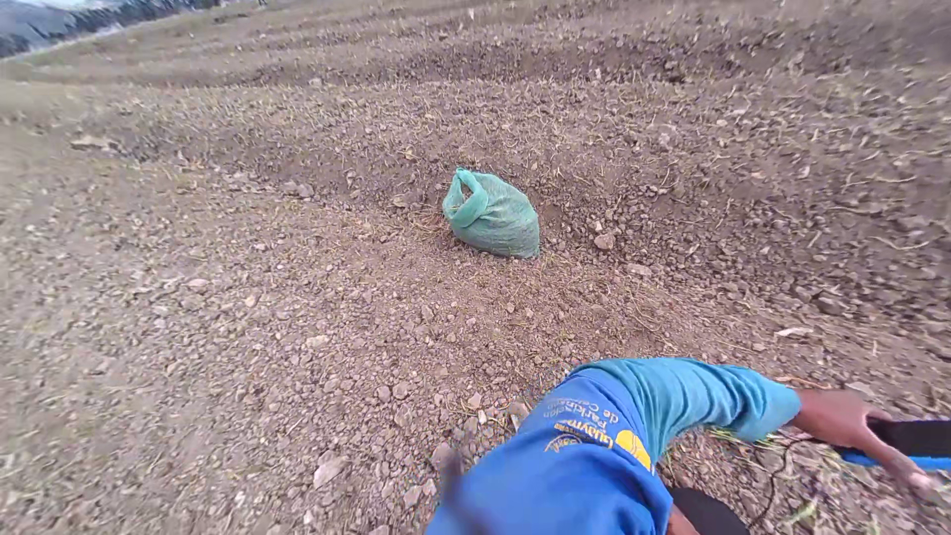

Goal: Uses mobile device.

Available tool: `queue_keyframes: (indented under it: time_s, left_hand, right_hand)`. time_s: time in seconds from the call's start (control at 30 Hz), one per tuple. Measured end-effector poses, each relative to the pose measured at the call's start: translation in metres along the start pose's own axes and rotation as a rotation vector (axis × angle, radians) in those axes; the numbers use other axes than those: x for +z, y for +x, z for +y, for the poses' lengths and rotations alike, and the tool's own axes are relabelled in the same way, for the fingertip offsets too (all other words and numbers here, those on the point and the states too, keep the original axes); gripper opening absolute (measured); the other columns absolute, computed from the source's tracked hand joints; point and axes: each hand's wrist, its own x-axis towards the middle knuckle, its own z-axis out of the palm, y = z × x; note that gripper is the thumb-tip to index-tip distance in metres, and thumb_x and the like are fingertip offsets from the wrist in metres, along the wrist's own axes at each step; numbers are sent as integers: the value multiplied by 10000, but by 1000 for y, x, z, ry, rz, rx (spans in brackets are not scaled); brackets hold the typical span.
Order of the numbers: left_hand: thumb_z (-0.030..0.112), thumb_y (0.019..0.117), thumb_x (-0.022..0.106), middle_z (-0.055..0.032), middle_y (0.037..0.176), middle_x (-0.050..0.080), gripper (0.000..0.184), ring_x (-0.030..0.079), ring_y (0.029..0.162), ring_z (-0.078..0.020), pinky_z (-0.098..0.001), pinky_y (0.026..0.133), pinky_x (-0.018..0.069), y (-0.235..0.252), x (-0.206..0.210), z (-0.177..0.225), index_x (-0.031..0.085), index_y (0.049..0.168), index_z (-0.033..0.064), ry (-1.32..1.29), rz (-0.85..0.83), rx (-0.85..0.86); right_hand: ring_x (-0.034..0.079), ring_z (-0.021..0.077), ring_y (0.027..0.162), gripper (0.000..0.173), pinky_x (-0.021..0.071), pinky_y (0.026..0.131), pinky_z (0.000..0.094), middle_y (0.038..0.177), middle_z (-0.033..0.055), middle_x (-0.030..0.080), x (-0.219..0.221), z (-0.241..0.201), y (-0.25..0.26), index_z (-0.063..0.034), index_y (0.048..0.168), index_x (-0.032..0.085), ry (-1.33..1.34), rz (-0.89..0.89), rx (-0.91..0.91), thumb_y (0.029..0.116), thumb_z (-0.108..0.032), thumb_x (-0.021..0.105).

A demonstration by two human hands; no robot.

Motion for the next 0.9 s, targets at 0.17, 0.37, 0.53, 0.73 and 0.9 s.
queue_keyframes:
  time_s: [0.17,0.37,0.53,0.73,0.9]
  left_hand:
    - [196,918,785,-288,1260,654,535,629,1210,-347,-505,1074,465,-6,4,-4,605,1337,-85,-36,23,11]
    - [212,919,787,-292,1258,654,548,630,1209,-349,-505,1078,463,-4,12,-11,600,1334,-93,-72,23,2]
    - [178,921,782,-295,1289,636,573,623,1217,-352,-509,1082,466,-7,14,-17,562,1379,-88,-151,12,8]
    - [192,914,791,-293,1343,609,635,598,1264,-358,-519,1112,444,-8,15,-28,527,1425,-76,-106,-20,-35]
    - [204,930,775,-300,1347,601,618,586,1277,-371,-533,1114,437,-8,27,-29,525,1419,-79,-105,-29,-78]
  right_hand:
    - [670,-84,872,204,591,823,164,879,-94,709,15,21,24,-17,957,604,-331,195,-165,867,-122,753]
    - [625,-81,712,135,559,675,138,746,-90,637,4,56,38,-66,858,576,-408,287,-133,822,-81,706]
    - [684,-34,785,337,602,735,194,852,-119,711,6,22,23,-99,1004,573,-47,159,195,762,96,704]
    - [686,-59,845,266,598,762,190,912,-161,732,3,2,5,-154,1000,627,77,-45,87,818,-48,788]
    - [679,-38,750,260,595,714,191,786,-42,704,7,28,15,-25,940,590,-310,183,2,763,-60,778]
